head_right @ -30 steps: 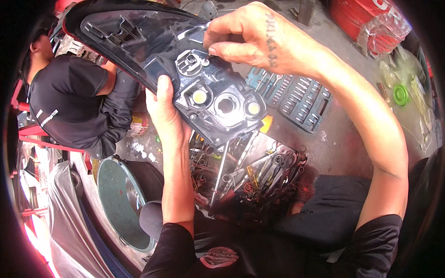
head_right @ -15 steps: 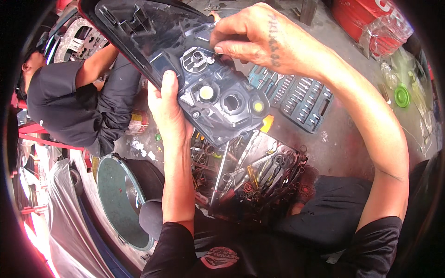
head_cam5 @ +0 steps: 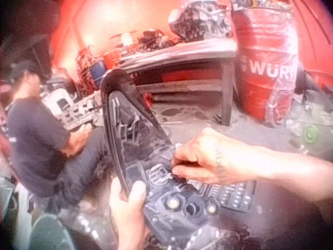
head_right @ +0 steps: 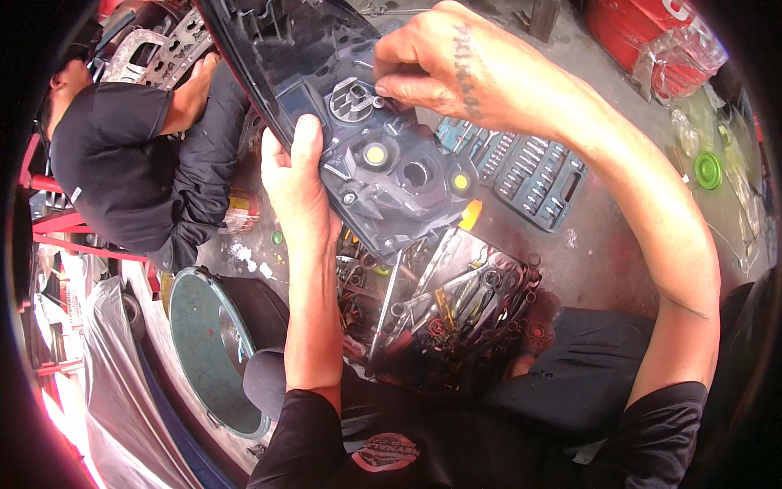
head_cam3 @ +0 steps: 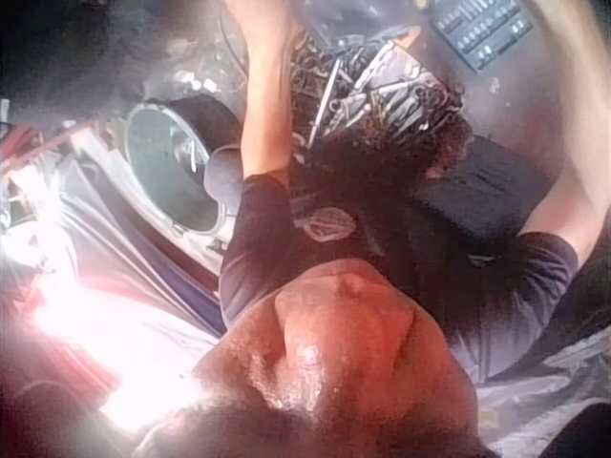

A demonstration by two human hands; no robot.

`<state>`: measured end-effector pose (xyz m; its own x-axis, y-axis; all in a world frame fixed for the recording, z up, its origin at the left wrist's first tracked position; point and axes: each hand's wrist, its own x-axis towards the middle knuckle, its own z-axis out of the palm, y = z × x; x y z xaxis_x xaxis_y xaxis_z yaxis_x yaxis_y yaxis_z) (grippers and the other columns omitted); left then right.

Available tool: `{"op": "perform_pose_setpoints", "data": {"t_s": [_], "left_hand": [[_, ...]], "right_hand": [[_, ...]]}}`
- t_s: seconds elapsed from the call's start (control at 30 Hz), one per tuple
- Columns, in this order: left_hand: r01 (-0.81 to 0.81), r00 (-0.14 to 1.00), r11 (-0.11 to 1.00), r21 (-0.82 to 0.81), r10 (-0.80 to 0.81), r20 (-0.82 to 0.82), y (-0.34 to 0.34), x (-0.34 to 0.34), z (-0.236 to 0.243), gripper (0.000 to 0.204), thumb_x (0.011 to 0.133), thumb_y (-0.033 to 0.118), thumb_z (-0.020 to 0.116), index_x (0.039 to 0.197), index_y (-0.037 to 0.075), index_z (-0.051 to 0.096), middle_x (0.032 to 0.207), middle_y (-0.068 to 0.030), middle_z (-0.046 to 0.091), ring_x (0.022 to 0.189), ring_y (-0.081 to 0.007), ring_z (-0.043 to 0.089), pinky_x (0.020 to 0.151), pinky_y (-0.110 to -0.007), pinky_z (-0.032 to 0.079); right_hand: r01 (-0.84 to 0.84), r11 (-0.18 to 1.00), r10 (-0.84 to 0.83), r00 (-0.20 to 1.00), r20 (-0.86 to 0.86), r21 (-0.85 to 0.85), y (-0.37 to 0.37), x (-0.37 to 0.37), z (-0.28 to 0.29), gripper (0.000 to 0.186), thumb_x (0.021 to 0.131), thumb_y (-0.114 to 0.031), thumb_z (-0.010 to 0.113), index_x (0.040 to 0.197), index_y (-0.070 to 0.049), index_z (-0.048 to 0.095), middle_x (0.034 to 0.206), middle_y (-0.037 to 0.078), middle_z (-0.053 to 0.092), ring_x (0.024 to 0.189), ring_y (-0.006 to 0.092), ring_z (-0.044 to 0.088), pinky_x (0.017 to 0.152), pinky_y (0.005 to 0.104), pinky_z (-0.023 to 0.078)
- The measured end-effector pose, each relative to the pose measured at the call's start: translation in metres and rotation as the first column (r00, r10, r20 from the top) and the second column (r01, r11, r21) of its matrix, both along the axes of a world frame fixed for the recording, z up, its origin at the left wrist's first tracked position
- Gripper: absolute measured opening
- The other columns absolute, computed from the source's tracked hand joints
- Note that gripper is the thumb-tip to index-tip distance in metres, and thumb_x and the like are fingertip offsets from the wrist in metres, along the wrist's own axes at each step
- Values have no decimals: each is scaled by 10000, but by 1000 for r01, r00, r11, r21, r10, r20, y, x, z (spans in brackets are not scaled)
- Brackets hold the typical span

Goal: The person works on a car headlight assembly while sitting on the floor, using pliers to remove components and then selecting and installing a bulb into the assembly by hand.

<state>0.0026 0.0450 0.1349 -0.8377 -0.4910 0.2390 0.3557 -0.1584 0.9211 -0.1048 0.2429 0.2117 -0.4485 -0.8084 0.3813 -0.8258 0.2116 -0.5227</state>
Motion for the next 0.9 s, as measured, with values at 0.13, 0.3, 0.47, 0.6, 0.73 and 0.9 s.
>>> {"op": "perform_pose_setpoints", "data": {"t_s": [0.13,0.3,0.47,0.6,0.73,0.9], "left_hand": [[-25,999,999,-21,26,31,3,-2,-1,379,910,134,805,1197,11,590,1065,-56,685,907,-109,631,853,-278,516],[-23,999,1000,-3,24,47,3,0,-5,367,913,136,805,1184,11,592,1054,-55,689,903,-106,633,843,-278,520],[12,998,999,36,-15,67,3,-1,-12,380,916,138,804,1200,-1,593,1090,-70,692,971,-133,638,896,-301,508],[-66,968,993,-95,87,236,12,-7,-17,447,965,196,747,1304,-37,572,1196,-146,674,1031,-203,664,936,-351,535],[19,989,1000,14,-21,143,-5,-10,-24,442,1023,253,663,1363,-11,559,1242,-149,668,1050,-243,689,913,-403,582],[66,979,998,22,-69,191,9,-18,-30,470,1022,349,663,1354,27,578,1253,-119,681,1084,-254,688,955,-429,576]], "right_hand": [[39,999,-38,999,-23,37,-1,1,-3,225,946,-198,666,968,24,696,839,195,702,795,384,689,730,431,536],[-42,999,43,983,-177,11,-3,-2,-9,149,902,-111,681,973,20,673,841,174,697,820,415,668,757,460,528],[-96,994,105,957,-272,48,1,-7,-15,127,888,-88,685,957,16,663,839,180,681,809,414,661,760,460,528],[-228,967,142,852,-504,-113,11,-33,-49,254,997,-180,560,810,-11,596,642,124,534,566,297,519,572,413,462],[-71,989,93,981,-173,130,7,-10,-12,155,922,-35,627,782,27,652,725,193,665,637,246,664,552,374,537],[-7,990,14,999,-48,139,45,-12,-5,79,894,-19,666,893,43,714,777,192,704,671,244,686,608,374,565]]}}
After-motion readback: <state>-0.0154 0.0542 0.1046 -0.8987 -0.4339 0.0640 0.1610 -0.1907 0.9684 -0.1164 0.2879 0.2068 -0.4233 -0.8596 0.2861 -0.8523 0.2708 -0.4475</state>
